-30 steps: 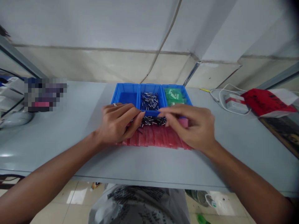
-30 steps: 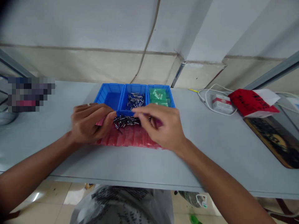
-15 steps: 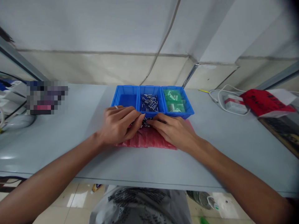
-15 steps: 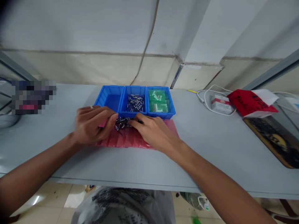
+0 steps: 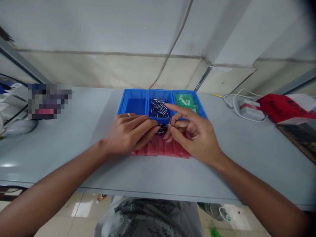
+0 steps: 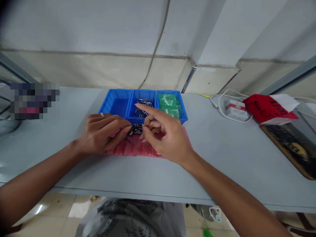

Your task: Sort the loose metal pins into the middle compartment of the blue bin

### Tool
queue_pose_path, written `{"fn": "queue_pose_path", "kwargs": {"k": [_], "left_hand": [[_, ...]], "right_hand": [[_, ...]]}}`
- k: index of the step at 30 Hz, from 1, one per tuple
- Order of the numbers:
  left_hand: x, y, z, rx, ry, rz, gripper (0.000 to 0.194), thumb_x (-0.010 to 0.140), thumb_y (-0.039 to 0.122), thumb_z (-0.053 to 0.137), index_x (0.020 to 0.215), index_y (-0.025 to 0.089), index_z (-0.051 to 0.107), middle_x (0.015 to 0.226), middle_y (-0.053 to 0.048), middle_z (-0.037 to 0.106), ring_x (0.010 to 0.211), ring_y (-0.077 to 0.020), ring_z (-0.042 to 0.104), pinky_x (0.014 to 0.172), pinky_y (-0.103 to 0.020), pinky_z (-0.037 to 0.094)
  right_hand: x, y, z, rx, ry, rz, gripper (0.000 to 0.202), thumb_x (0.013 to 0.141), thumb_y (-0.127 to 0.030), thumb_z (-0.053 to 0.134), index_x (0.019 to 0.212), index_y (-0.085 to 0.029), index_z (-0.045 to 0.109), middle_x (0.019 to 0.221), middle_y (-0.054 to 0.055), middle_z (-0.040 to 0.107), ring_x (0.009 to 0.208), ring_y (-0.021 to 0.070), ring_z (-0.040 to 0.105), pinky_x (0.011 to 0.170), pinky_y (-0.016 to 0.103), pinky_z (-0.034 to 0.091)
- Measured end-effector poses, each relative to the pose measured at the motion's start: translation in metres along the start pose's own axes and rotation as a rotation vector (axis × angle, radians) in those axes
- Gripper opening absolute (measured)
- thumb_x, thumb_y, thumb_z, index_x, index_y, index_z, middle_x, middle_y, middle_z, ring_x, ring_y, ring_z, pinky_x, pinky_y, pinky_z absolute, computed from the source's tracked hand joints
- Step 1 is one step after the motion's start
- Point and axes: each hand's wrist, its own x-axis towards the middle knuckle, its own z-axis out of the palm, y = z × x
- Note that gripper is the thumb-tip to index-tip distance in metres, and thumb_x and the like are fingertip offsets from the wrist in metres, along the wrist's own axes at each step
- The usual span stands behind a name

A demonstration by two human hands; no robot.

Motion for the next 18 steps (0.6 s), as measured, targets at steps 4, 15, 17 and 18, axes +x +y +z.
{"fn": "queue_pose_path", "kwargs": {"k": [4, 15, 17, 18], "left_hand": [[-0.0030, -0.0001, 0.0039, -0.027, -0.026, 0.076, 0.027, 0.094, 0.030, 0.068, 0.115, 0.015, 0.063, 0.094, -0.002, 0.075, 0.074, -0.0110, 0.071, 0.063, -0.024, 0.049], [-0.0005, -0.0017, 0.0023, -0.004, 0.050, 0.103, 0.016, 0.091, 0.024, 0.071, 0.103, 0.014, 0.067, 0.086, 0.000, 0.075, 0.067, -0.0091, 0.069, 0.061, -0.022, 0.050], [-0.0003, -0.0012, 0.0022, -0.003, 0.055, 0.092, 0.016, 0.090, 0.022, 0.072, 0.103, 0.014, 0.066, 0.085, 0.000, 0.075, 0.067, -0.0087, 0.068, 0.060, -0.021, 0.048], [-0.0001, -0.0009, 0.0019, -0.006, 0.052, 0.080, 0.015, 0.090, 0.021, 0.071, 0.103, 0.014, 0.066, 0.084, 0.000, 0.075, 0.066, -0.0085, 0.068, 0.058, -0.021, 0.047]], "right_hand": [[-0.0011, -0.0054, 0.0028, 0.174, 0.025, 0.078, 0.034, 0.090, -0.014, 0.068, 0.122, -0.025, 0.065, 0.099, 0.000, 0.061, 0.075, 0.0121, 0.072, 0.070, 0.028, 0.064], [0.0028, -0.0060, 0.0083, 0.207, 0.088, 0.070, 0.019, 0.084, -0.016, 0.078, 0.100, -0.020, 0.068, 0.086, -0.001, 0.076, 0.078, 0.0121, 0.074, 0.075, 0.023, 0.063], [0.0021, -0.0065, 0.0070, 0.229, 0.105, 0.086, 0.015, 0.085, -0.019, 0.078, 0.097, -0.020, 0.069, 0.084, -0.001, 0.076, 0.075, 0.0133, 0.075, 0.073, 0.025, 0.065], [0.0017, -0.0069, 0.0061, 0.244, 0.110, 0.099, 0.016, 0.085, -0.020, 0.078, 0.098, -0.020, 0.069, 0.084, 0.000, 0.076, 0.074, 0.0140, 0.075, 0.071, 0.027, 0.065]]}}
